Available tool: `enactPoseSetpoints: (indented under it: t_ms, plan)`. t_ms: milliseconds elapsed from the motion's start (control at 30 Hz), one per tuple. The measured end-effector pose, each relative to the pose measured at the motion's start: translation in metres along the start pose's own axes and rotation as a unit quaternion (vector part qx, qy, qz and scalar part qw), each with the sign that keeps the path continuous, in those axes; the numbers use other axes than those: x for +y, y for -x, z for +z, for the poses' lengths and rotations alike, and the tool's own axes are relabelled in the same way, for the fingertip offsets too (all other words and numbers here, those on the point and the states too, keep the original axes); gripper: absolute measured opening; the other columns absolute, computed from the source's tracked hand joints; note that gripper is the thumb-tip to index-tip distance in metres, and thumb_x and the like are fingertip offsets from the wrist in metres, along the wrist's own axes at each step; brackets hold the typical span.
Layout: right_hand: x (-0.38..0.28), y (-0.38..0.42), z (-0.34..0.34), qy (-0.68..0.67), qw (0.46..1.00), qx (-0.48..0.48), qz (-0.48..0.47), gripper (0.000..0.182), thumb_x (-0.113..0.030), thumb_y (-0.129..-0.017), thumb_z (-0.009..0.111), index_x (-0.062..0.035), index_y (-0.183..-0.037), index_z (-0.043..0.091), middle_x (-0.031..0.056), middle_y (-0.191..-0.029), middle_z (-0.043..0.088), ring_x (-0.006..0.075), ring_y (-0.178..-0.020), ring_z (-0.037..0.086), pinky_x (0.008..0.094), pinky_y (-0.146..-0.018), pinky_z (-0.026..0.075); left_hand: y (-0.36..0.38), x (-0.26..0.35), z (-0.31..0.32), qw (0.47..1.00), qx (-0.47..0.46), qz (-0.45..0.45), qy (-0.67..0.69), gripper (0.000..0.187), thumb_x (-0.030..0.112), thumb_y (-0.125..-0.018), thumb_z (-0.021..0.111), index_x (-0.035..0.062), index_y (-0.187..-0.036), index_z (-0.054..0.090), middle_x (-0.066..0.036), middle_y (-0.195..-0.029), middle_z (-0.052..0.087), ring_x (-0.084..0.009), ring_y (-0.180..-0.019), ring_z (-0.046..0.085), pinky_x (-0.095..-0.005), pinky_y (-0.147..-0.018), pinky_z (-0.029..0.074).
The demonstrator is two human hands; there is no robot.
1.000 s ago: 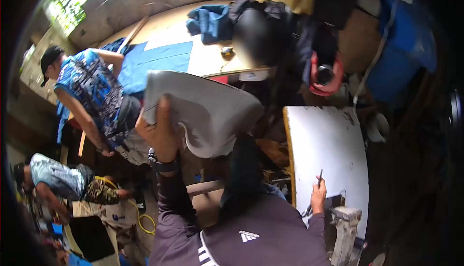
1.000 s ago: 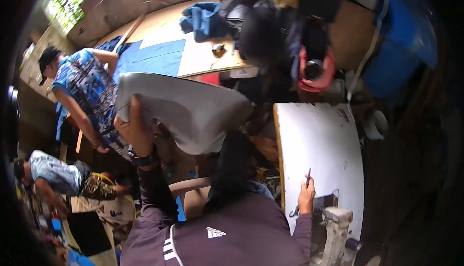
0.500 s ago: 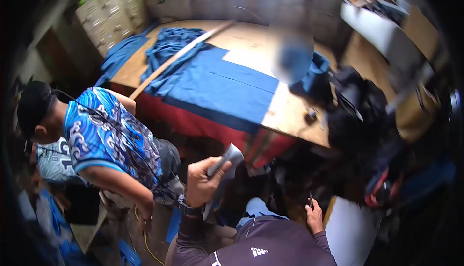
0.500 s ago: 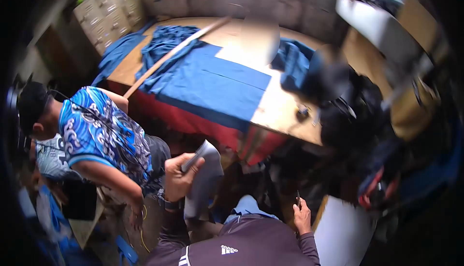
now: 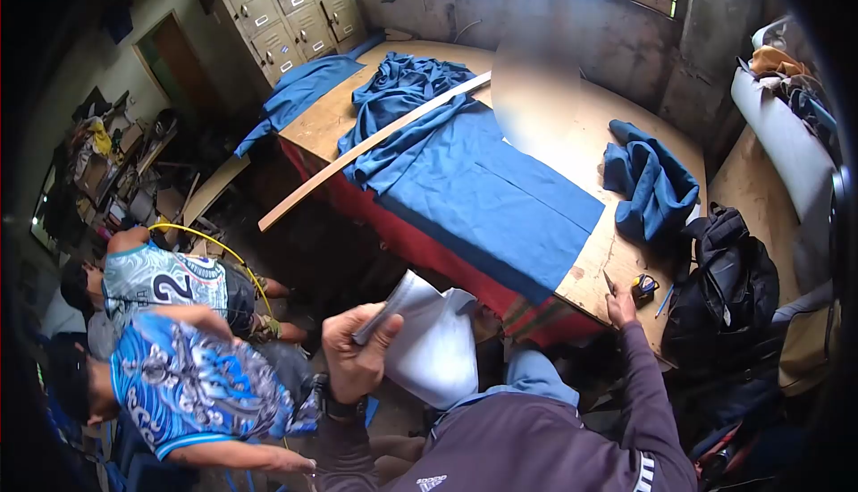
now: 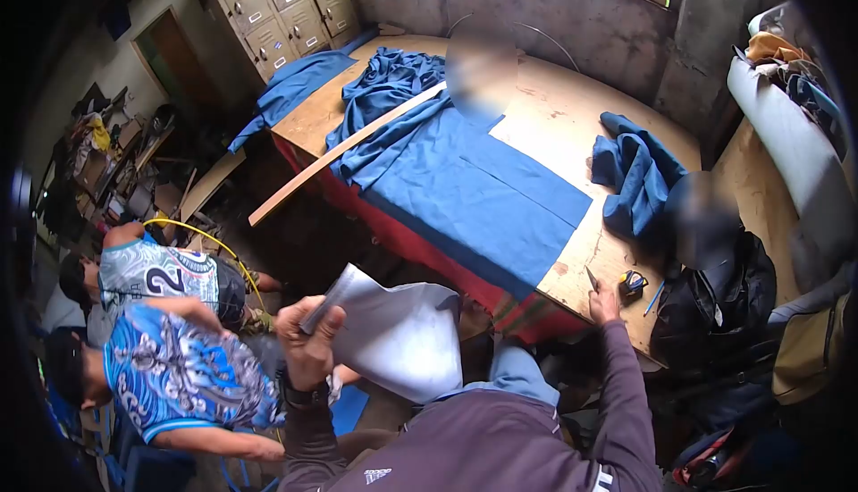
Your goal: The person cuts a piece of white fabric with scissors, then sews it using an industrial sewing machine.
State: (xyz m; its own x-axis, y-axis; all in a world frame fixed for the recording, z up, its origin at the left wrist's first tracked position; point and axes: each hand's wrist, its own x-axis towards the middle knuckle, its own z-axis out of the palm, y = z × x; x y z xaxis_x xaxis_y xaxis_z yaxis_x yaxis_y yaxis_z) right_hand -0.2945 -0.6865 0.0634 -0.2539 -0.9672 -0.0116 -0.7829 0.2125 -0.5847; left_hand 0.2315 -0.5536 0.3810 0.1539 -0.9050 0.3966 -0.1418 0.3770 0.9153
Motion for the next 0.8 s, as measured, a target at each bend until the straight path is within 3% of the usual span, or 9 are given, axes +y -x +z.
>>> enactPoseSetpoints:
  t_ms: [200,300,400,433,467,567,633,700,800]
  plan:
    - [0.032,-0.056,0.026,0.102,0.992,0.062,0.047,0.028,-0.018,-0.089,0.057,-0.0079,-0.113,0.069,0.0256,-0.114,0.067,0.0431,-0.113,0.061,0.0503,-0.096,0.05,-0.075,0.039,0.009,0.997,-0.008,0.05,-0.063,0.023,0.021,-0.089,0.083,0.0001,-0.091,0.073,0.003,-0.074,0.062,-0.0062,-0.068,0.052,-0.023,-0.063,0.041]
    - [0.021,-0.051,0.035,0.156,0.98,0.111,0.046,0.046,-0.024,-0.087,0.07,-0.0059,-0.129,0.065,0.023,-0.122,0.065,0.0404,-0.116,0.061,0.0469,-0.102,0.049,-0.117,0.045,0.016,0.993,-0.024,0.091,-0.066,0.029,0.025,-0.084,0.087,0.0005,-0.091,0.074,0.002,-0.075,0.061,-0.0078,-0.07,0.054,-0.0238,-0.067,0.043]
    - [-0.041,-0.042,0.046,-0.102,0.99,0.101,-0.013,0.066,-0.031,-0.08,0.084,-0.0062,-0.137,0.061,0.0207,-0.13,0.062,0.0363,-0.122,0.059,0.0427,-0.104,0.047,-0.174,0.04,0.035,0.985,-0.011,0.134,-0.106,0.034,0.027,-0.085,0.086,0.0031,-0.101,0.068,-0.001,-0.09,0.062,-0.0108,-0.084,0.056,-0.0281,-0.079,0.046]
    - [-0.06,-0.044,0.071,-0.312,0.95,0.011,0.028,0.079,-0.036,-0.077,0.089,-0.0047,-0.141,0.057,0.0197,-0.138,0.06,0.0332,-0.127,0.058,0.0417,-0.108,0.045,-0.198,0.038,0.042,0.975,0.016,0.17,-0.141,0.037,0.028,-0.085,0.085,0.0043,-0.107,0.066,-0.002,-0.097,0.062,-0.0118,-0.089,0.057,-0.0296,-0.083,0.046]
    - [-0.123,-0.033,0.044,-0.27,0.958,-0.099,0.013,0.083,-0.037,-0.077,0.089,-0.0037,-0.145,0.053,0.0183,-0.141,0.058,0.0321,-0.131,0.055,0.0409,-0.111,0.043,-0.227,0.036,0.046,0.96,0.045,0.208,-0.182,0.04,0.028,-0.086,0.084,0.0055,-0.112,0.063,-0.003,-0.103,0.062,-0.0129,-0.095,0.057,-0.0312,-0.088,0.047]
    - [-0.223,-0.026,0.052,-0.411,0.877,-0.226,-0.106,0.083,-0.028,-0.077,0.088,-0.007,-0.147,0.051,0.0176,-0.144,0.055,0.0301,-0.136,0.051,0.0401,-0.115,0.04,-0.335,0.03,0.015,0.889,0.052,0.322,-0.321,0.038,0.024,-0.095,0.071,0.0064,-0.128,0.062,-0.007,-0.121,0.065,-0.0161,-0.101,0.061,-0.0312,-0.093,0.048]
    - [-0.239,-0.047,0.093,-0.367,0.892,-0.156,-0.214,0.062,-0.012,-0.079,0.078,-0.0037,-0.137,0.059,0.0172,-0.133,0.063,0.0331,-0.129,0.057,0.041,-0.112,0.043,-0.393,0.066,0.002,0.777,0.076,0.435,-0.448,0.039,0.021,-0.1,0.062,0.0053,-0.136,0.061,-0.011,-0.13,0.065,-0.0205,-0.114,0.062,-0.0326,-0.101,0.047]
    - [-0.243,-0.068,0.124,-0.36,0.903,-0.189,-0.138,0.049,-0.001,-0.076,0.066,-0.0011,-0.124,0.065,0.0182,-0.122,0.068,0.0332,-0.119,0.063,0.041,-0.105,0.048,-0.446,0.102,-0.015,0.673,0.096,0.506,-0.531,0.04,0.02,-0.103,0.056,0.0046,-0.14,0.06,-0.013,-0.135,0.065,-0.0226,-0.12,0.063,-0.0334,-0.106,0.047]
    - [-0.25,-0.083,0.123,-0.357,0.89,-0.278,-0.064,0.038,0.004,-0.072,0.059,0.0005,-0.109,0.067,0.0185,-0.105,0.069,0.0317,-0.103,0.067,0.0385,-0.091,0.052,-0.529,0.126,-0.079,0.629,0.139,0.51,-0.57,0.042,0.021,-0.105,0.053,0.0043,-0.143,0.057,-0.013,-0.138,0.064,-0.0222,-0.119,0.062,-0.0336,-0.105,0.046]
